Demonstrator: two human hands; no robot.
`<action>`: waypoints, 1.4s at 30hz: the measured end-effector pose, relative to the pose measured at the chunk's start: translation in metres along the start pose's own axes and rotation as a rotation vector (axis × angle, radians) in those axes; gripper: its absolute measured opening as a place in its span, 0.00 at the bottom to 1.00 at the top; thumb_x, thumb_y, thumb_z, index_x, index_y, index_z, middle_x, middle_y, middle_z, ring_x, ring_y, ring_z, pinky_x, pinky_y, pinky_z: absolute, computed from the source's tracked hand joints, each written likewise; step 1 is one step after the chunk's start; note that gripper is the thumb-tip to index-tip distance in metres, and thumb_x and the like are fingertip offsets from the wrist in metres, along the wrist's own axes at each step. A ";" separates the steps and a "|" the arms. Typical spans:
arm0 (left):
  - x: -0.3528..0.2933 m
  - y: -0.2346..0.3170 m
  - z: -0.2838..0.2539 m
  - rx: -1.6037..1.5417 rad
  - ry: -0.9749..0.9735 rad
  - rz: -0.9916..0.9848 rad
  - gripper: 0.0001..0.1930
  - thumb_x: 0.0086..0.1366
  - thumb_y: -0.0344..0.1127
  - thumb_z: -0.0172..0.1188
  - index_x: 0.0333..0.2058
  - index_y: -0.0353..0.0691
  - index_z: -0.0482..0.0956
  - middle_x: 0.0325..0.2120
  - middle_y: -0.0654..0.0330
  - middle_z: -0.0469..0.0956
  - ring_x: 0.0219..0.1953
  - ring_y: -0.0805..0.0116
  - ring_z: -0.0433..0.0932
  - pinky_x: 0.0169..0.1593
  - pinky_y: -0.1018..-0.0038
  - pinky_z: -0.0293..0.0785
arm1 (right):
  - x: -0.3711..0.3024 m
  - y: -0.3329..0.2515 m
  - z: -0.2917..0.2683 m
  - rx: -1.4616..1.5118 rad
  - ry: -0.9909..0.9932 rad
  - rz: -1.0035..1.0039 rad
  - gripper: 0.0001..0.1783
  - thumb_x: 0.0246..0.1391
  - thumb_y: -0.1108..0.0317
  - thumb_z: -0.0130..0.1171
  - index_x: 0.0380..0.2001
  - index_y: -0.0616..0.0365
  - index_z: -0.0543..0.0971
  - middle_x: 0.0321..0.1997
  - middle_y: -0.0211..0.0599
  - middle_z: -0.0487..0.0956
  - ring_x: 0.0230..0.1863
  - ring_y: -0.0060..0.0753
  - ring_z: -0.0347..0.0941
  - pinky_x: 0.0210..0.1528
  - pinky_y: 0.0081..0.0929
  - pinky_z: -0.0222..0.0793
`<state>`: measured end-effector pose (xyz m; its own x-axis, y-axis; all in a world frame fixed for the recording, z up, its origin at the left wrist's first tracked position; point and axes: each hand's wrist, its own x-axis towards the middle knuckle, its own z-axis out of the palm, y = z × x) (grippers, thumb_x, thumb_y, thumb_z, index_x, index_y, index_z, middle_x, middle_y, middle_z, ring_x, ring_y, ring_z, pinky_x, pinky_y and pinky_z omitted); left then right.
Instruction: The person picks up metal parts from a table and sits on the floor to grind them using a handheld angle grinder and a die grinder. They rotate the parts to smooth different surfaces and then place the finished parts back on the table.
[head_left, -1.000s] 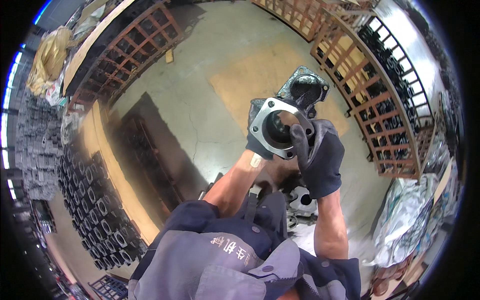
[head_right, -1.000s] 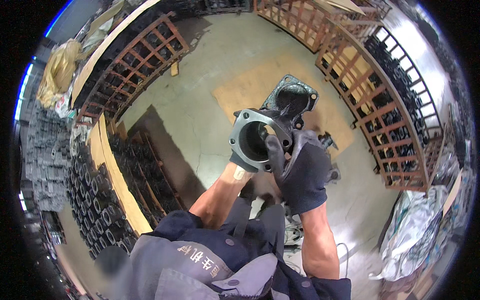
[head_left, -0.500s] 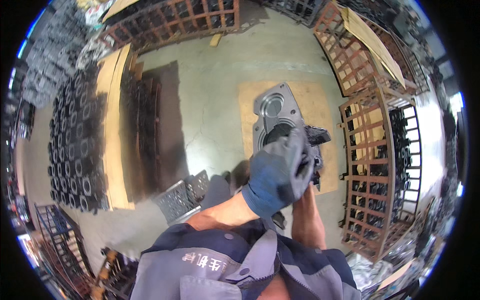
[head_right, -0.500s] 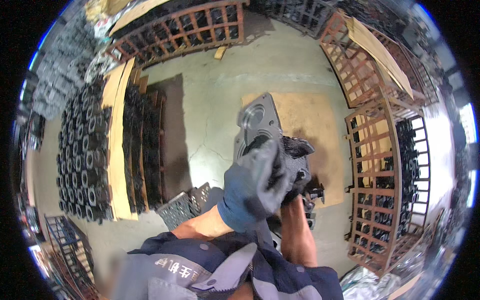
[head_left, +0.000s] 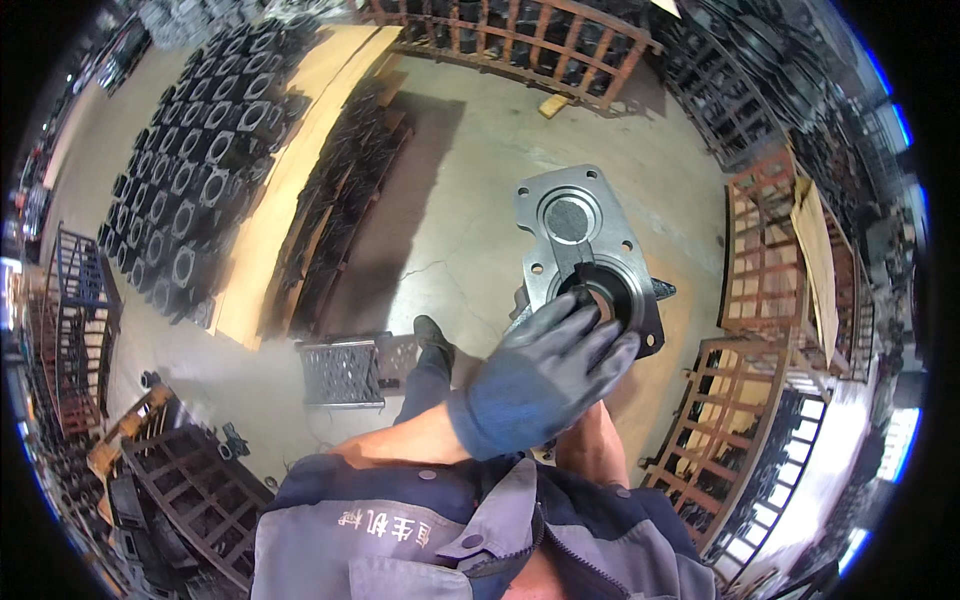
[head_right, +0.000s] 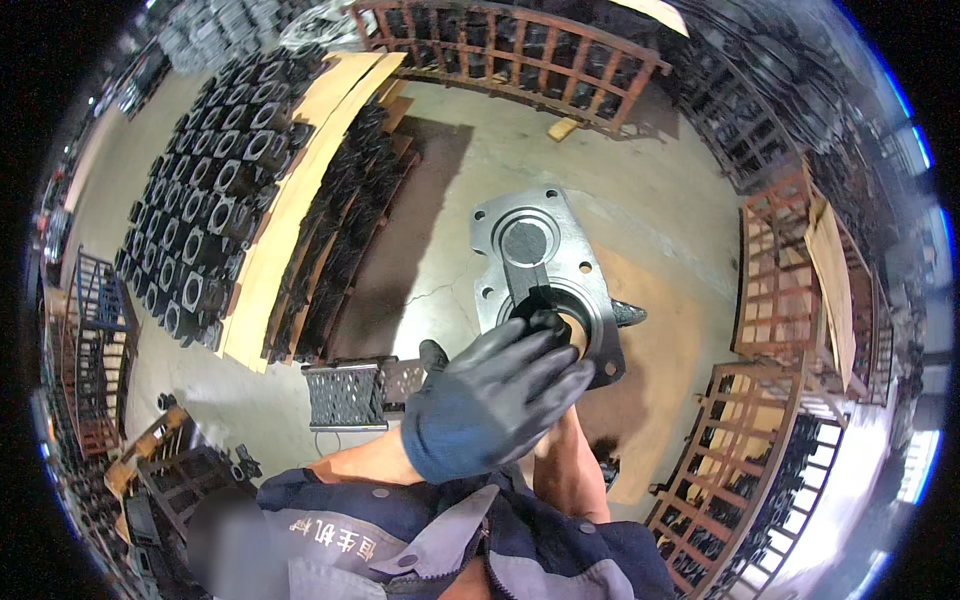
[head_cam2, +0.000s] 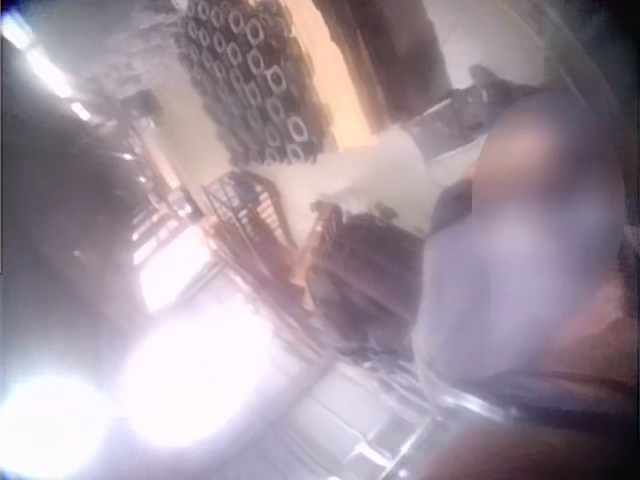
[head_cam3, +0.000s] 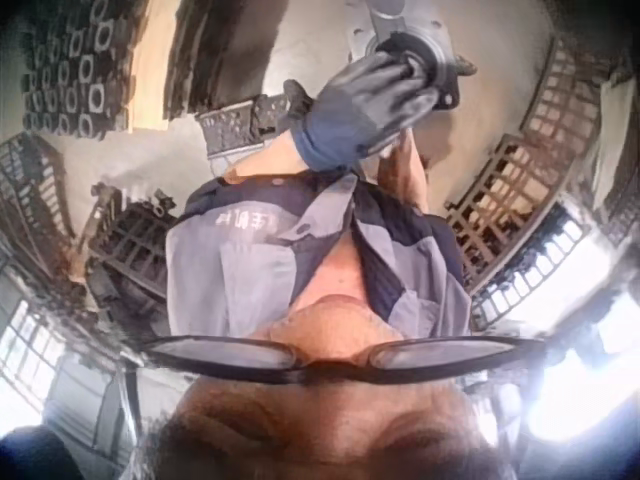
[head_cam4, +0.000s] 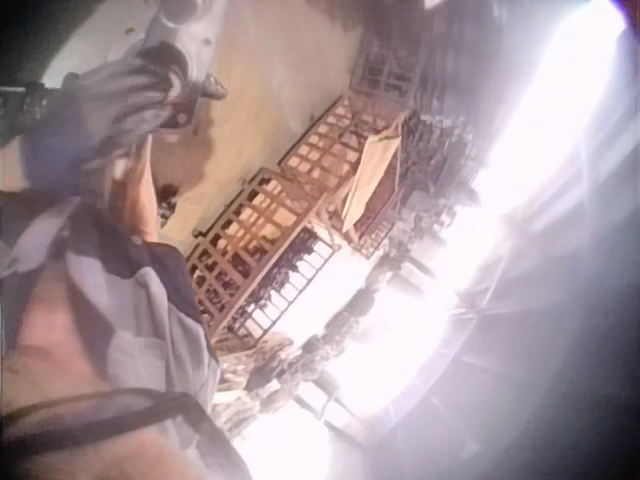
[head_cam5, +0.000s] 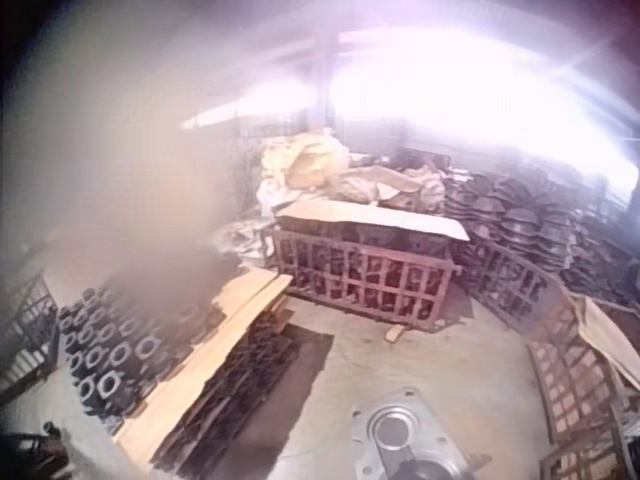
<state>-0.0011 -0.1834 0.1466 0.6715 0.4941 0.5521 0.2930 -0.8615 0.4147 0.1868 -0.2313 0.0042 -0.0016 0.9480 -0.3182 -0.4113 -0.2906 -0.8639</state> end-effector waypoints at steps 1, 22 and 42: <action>-0.004 -0.018 -0.006 -0.022 0.041 0.016 0.26 0.57 0.39 0.62 0.55 0.40 0.76 0.51 0.49 0.78 0.53 0.49 0.77 0.59 0.49 0.71 | 0.017 -0.006 0.002 -0.026 -0.011 0.014 0.16 0.55 0.73 0.61 0.48 0.64 0.80 0.43 0.33 0.83 0.42 0.25 0.78 0.45 0.26 0.75; 0.026 -0.314 -0.059 -0.027 0.255 -0.808 0.18 0.57 0.40 0.66 0.42 0.35 0.78 0.30 0.50 0.78 0.35 0.46 0.78 0.47 0.59 0.77 | 0.373 -0.027 0.169 -0.267 -0.531 0.350 0.16 0.54 0.74 0.62 0.47 0.64 0.81 0.41 0.35 0.84 0.39 0.25 0.78 0.43 0.23 0.75; -0.023 -0.487 -0.173 -0.985 1.367 -1.199 0.09 0.68 0.31 0.61 0.40 0.28 0.81 0.32 0.66 0.80 0.32 0.81 0.73 0.35 0.80 0.71 | 0.539 -0.033 0.307 -0.598 -0.933 0.116 0.18 0.61 0.68 0.62 0.54 0.56 0.77 0.50 0.34 0.79 0.52 0.33 0.72 0.55 0.34 0.72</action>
<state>-0.2768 0.2454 0.0567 -0.4989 0.7895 -0.3575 -0.5908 -0.0080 0.8067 -0.0804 0.3296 -0.0186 -0.7991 0.5640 -0.2085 0.1409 -0.1615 -0.9768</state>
